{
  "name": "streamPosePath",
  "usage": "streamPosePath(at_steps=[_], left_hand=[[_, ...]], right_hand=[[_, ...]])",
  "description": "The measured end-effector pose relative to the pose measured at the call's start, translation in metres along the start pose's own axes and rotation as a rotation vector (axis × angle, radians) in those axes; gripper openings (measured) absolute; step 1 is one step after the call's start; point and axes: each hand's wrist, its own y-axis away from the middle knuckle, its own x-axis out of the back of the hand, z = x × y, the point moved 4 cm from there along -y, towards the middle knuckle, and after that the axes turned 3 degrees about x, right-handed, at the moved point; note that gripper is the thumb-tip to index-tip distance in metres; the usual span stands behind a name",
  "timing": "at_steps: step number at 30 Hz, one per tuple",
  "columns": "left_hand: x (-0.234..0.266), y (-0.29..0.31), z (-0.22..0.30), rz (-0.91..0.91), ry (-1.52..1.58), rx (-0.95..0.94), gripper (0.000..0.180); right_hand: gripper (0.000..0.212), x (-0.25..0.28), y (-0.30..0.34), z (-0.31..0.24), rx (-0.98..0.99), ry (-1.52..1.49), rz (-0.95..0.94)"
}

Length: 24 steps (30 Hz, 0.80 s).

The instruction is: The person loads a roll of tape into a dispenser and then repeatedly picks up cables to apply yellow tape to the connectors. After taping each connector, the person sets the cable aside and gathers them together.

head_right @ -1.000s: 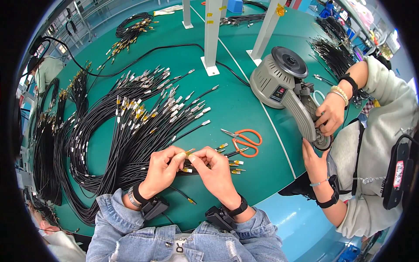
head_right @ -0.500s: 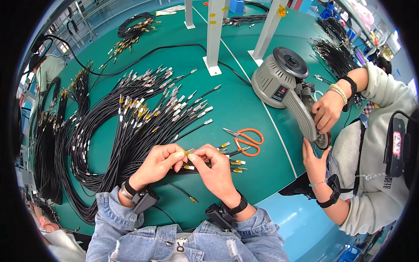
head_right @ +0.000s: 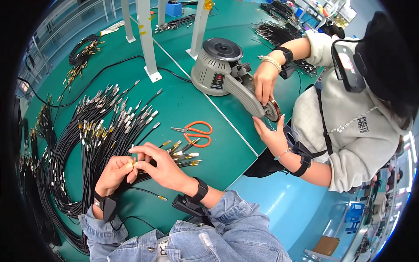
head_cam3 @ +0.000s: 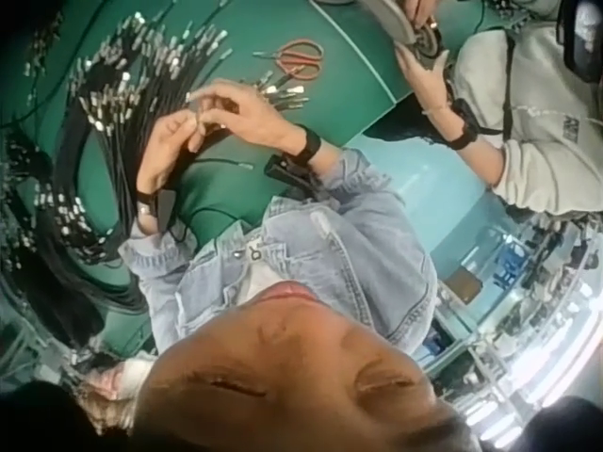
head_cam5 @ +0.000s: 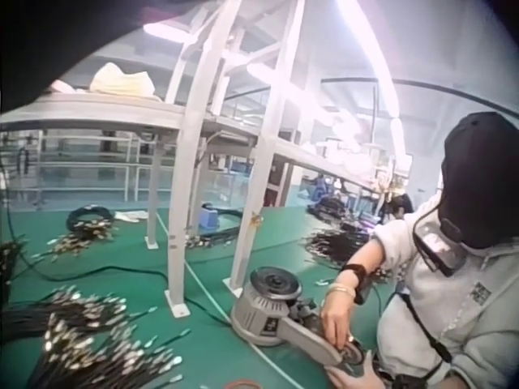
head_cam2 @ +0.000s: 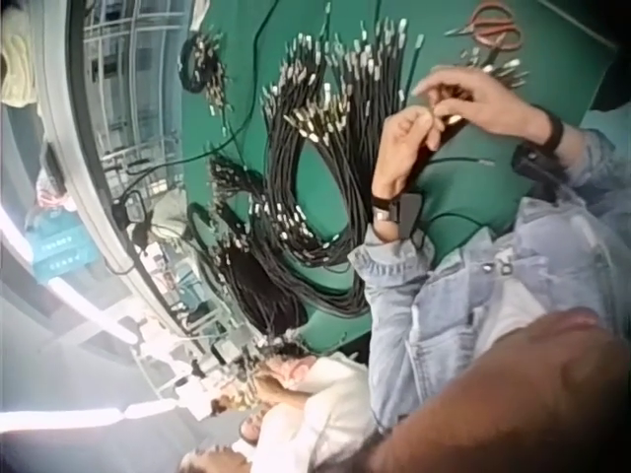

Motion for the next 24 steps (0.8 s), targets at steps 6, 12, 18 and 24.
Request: streamPosePath(at_steps=[6,12,18,24], left_hand=[[0.000,0.005,0.001,-0.004,-0.015,0.005,0.026],[-0.010,0.002,0.007,0.177,0.002,-0.072,0.014],[-0.008,0.009,-0.001,0.257,-0.081,-0.184,0.007],[-0.004,0.010,0.002,0.243,-0.082,-0.211,0.010]], right_hand=[[0.015,-0.006,-0.001,0.004,0.018,-0.044,-0.101],[0.014,-0.003,0.003,0.006,-0.043,-0.134,-0.075],[0.016,-0.005,0.002,0.007,-0.067,-0.195,-0.064],[0.023,-0.008,0.000,0.009,-0.076,-0.183,-0.060]])
